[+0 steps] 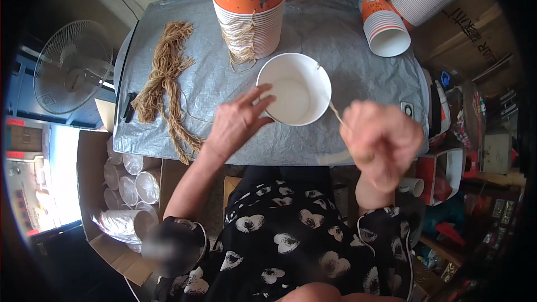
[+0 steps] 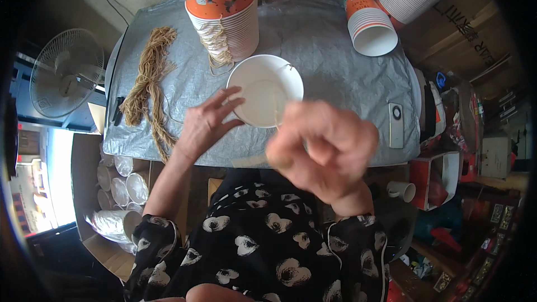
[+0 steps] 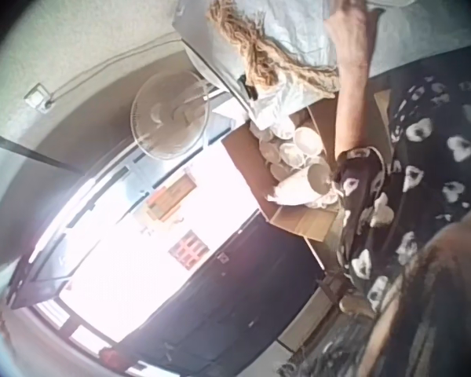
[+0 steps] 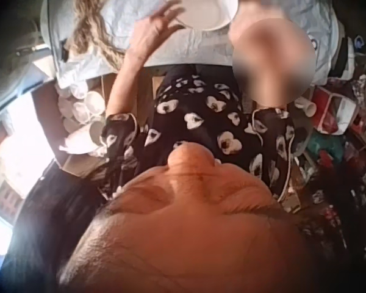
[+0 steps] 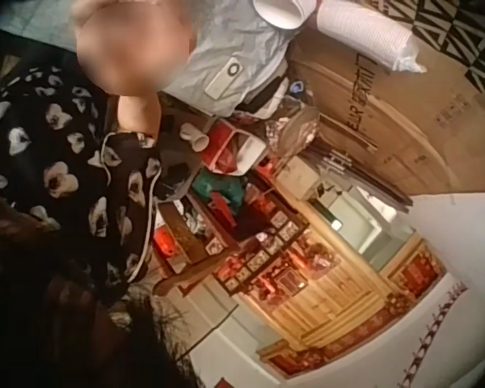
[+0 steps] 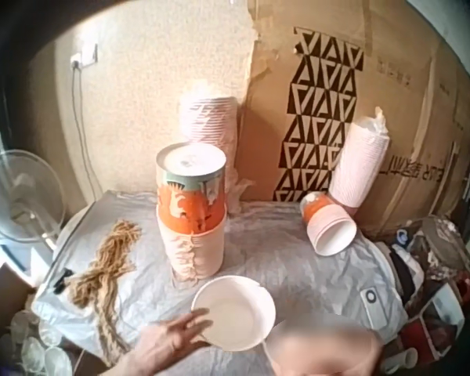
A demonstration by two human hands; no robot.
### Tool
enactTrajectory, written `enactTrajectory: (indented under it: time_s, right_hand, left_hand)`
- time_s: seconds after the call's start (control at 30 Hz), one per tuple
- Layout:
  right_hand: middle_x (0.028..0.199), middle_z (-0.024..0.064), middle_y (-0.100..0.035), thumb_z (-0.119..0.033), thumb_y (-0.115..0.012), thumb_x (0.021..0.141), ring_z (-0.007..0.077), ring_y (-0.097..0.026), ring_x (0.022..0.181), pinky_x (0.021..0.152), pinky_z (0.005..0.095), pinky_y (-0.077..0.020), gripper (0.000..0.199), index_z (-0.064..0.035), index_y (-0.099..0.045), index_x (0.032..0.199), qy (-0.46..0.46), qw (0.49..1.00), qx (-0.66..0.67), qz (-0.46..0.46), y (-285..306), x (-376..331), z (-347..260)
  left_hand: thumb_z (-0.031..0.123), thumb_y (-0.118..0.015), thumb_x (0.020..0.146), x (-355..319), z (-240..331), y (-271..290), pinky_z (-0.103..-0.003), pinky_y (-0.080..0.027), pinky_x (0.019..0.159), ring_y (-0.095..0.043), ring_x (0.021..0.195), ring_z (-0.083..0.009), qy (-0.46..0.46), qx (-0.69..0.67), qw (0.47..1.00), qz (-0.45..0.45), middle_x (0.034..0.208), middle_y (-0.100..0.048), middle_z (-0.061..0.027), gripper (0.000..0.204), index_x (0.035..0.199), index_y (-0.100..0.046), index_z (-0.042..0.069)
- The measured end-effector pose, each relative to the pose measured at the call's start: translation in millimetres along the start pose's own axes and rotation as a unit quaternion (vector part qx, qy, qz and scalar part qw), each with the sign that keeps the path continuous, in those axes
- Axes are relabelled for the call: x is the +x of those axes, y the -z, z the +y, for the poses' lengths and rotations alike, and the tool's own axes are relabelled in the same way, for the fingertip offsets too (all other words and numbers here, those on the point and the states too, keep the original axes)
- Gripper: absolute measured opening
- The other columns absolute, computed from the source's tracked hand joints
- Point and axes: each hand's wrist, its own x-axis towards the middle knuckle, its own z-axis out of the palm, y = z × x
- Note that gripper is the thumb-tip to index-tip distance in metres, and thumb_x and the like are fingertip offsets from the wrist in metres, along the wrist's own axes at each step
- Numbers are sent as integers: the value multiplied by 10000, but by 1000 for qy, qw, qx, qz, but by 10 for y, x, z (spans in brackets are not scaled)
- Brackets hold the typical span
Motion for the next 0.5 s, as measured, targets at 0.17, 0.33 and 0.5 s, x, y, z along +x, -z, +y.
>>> enactTrajectory:
  time_s: [0.17,0.33,0.5]
  right_hand:
    - [649,23,-661,-60,-759,884,88,-504,444,340,253,-325,55,-10,-751,865,67,962,172,-202,126,-91,-222]
    - [654,36,-668,-100,-771,875,84,-532,475,393,258,-358,112,-1,-722,856,-20,991,4,-129,129,-156,-130]
    - [684,-24,-612,-26,-684,893,48,-543,614,583,229,-448,43,-2,-660,868,-235,960,-116,-98,18,-118,382]
  left_hand:
    - [201,-805,811,25,-255,11,-355,-610,765,-709,990,-218,-15,-34,999,11,1286,-640,-9,257,1027,-707,103]
    - [145,-773,834,-137,-187,-123,-370,-592,768,-692,959,-266,-26,-91,995,0,1053,-690,-58,190,975,-689,48]
    - [16,-723,865,-421,49,-231,-384,-607,792,-723,946,-308,8,-135,991,19,1099,-708,-98,183,1044,-692,37]
